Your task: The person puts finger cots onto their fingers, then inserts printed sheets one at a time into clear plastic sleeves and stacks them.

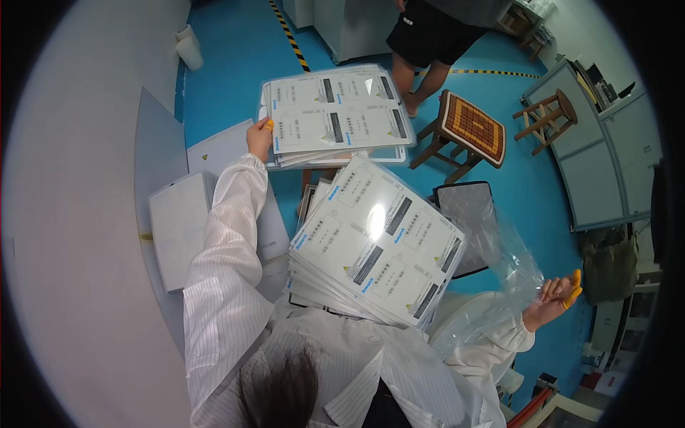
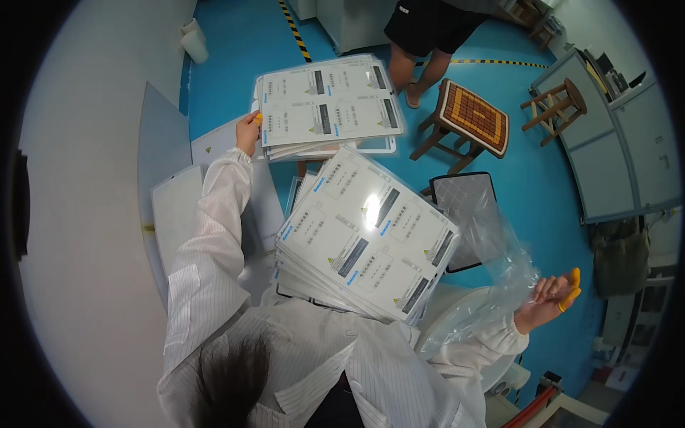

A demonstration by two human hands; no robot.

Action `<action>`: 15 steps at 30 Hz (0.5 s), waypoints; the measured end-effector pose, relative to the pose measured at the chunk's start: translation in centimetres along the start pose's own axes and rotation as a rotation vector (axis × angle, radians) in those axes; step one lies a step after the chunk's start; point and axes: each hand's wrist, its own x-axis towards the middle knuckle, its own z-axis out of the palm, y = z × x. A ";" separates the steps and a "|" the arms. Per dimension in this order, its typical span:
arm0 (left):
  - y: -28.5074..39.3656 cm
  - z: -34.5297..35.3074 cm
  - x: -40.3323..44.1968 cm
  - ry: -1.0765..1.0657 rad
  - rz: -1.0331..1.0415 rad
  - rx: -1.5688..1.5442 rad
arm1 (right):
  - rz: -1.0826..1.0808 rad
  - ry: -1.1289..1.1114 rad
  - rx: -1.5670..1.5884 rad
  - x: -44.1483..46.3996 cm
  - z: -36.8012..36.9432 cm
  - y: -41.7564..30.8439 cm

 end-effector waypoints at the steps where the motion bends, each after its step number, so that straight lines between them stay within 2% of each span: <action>1: 0.7 -0.2 -0.6 0.008 -0.056 0.011 | 0.097 -0.084 -0.047 -0.9 1.6 1.0; 2: 0.3 -0.8 -0.4 0.086 0.014 0.175 | 0.195 -0.168 -0.091 -1.9 3.3 2.1; 3: 0.3 -1.5 -1.0 0.100 0.011 0.182 | 0.234 -0.247 -0.177 -3.0 5.0 3.7; 4: 0.5 -2.1 -2.0 0.050 0.161 0.317 | 0.270 -0.326 -0.263 -4.4 6.6 5.5; 5: 0.8 -2.4 -3.4 -0.006 0.311 0.451 | 0.407 -0.424 -0.254 -5.8 8.2 7.2; 6: 1.9 -2.6 -5.8 -0.112 0.224 0.432 | 0.541 -0.521 -0.244 -7.5 9.8 8.8; 8: 1.6 -3.8 -9.7 -0.362 -0.035 0.393 | 0.596 -0.763 -0.425 -11.1 13.5 11.3; 9: 0.2 -4.9 -11.4 -0.451 -0.020 0.474 | 0.546 -0.905 -0.453 -12.8 15.5 12.6; 10: -1.2 -6.0 -13.2 -0.542 -0.005 0.553 | 0.590 -1.019 -0.446 -14.4 16.6 13.8; 11: -0.3 -6.4 -16.2 -0.556 0.030 0.719 | 0.633 -1.133 -0.438 -15.9 17.1 14.9; 12: 1.3 -6.3 -19.4 -0.568 0.065 0.883 | 0.639 -1.138 -0.434 -17.5 17.2 16.3; 15: 2.0 -6.6 -24.6 -0.563 -0.015 0.865 | 0.667 -1.229 -0.521 -20.7 16.5 19.9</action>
